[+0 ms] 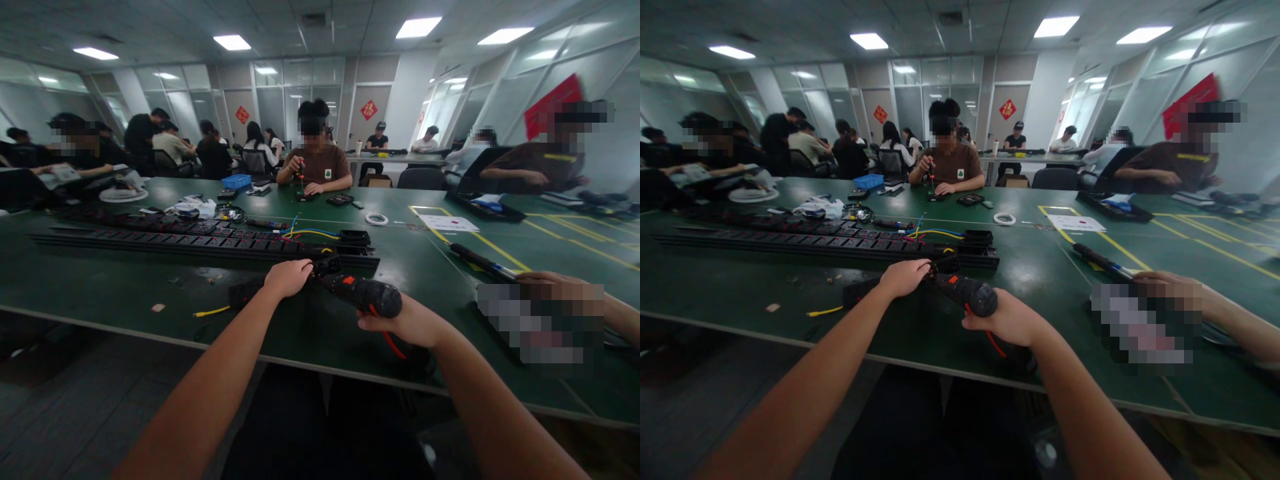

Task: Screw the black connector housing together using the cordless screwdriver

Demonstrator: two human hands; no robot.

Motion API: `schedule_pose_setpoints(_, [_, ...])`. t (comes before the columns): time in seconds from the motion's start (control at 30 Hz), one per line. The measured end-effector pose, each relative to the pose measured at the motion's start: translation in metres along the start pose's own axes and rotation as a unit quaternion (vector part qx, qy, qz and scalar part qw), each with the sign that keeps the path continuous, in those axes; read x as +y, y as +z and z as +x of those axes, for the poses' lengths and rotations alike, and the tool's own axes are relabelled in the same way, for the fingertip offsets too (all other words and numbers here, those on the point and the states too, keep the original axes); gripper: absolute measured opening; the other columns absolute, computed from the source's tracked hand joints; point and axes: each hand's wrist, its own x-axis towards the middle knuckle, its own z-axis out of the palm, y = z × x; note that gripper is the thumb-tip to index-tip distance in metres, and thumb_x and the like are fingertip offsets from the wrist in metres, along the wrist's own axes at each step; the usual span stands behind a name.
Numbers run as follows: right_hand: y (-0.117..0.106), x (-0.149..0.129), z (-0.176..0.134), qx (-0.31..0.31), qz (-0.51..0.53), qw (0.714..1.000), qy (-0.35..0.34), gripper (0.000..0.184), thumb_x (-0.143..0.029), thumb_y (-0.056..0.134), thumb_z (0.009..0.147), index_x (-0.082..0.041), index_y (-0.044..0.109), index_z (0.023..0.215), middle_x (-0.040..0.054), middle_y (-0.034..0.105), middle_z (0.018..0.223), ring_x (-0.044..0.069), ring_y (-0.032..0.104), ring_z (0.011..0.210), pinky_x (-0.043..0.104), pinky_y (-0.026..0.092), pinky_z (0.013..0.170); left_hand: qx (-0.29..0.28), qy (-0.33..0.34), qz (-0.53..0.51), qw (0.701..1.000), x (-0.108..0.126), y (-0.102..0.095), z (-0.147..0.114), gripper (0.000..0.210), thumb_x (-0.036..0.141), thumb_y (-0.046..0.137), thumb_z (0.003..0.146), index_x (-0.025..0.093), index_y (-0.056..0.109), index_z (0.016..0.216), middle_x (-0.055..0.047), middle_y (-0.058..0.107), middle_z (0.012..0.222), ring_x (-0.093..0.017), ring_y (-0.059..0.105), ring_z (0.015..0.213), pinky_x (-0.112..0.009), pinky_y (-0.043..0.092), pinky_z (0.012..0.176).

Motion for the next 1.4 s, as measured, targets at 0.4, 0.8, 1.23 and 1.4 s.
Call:
schedule_pose_setpoints(0.4, [-0.003, -0.007, -0.001, -0.008, 0.05, 0.999, 0.012, 0.029, -0.036, 0.08, 0.07, -0.018, 0.072, 0.091, 0.0016, 0.071, 0.086, 0.02, 0.064, 0.079, 0.035, 0.053, 0.08, -0.008, 0.006, 0.009, 1.0, -0.001, -0.001, 0.0, 0.053, 0.052, 0.029, 0.101, 0.034, 0.058, 0.142, -0.004, 0.065, 0.138, -0.028, 0.063, 0.122, -0.039, 0.048, 0.098])
schedule_pose_setpoints(0.8, [-0.006, -0.008, -0.007, 0.015, 0.085, 0.995, 0.044, 0.034, -0.035, 0.079, 0.069, -0.017, 0.069, 0.095, -0.0021, 0.064, 0.069, 0.015, 0.059, 0.061, 0.029, 0.049, 0.059, -0.027, 0.02, -0.001, 0.999, -0.005, -0.003, 0.003, 0.047, 0.048, 0.041, 0.097, 0.036, 0.057, 0.14, -0.002, 0.068, 0.134, -0.028, 0.064, 0.119, -0.038, 0.05, 0.095])
schedule_pose_setpoints(1.23, [-0.046, 0.027, -0.053, 0.091, 0.195, 0.975, 0.058, 0.049, -0.046, 0.08, 0.068, -0.015, 0.073, 0.106, 0.0015, 0.066, 0.065, 0.018, 0.061, 0.058, 0.03, 0.049, 0.056, -0.028, 0.031, 0.015, 0.999, -0.004, -0.005, 0.0, 0.048, 0.05, 0.041, 0.099, 0.036, 0.055, 0.142, -0.003, 0.069, 0.132, -0.028, 0.065, 0.118, -0.037, 0.05, 0.094])
schedule_pose_setpoints(1.4, [-0.066, 0.034, -0.075, 0.032, 0.099, 0.988, 0.117, 0.047, -0.046, 0.082, 0.067, -0.018, 0.075, 0.105, 0.003, 0.069, 0.068, 0.02, 0.063, 0.061, 0.031, 0.05, 0.056, -0.02, 0.044, 0.011, 0.999, -0.004, -0.005, 0.0, 0.048, 0.048, 0.043, 0.099, 0.035, 0.055, 0.143, -0.004, 0.066, 0.136, -0.028, 0.064, 0.12, -0.038, 0.05, 0.096])
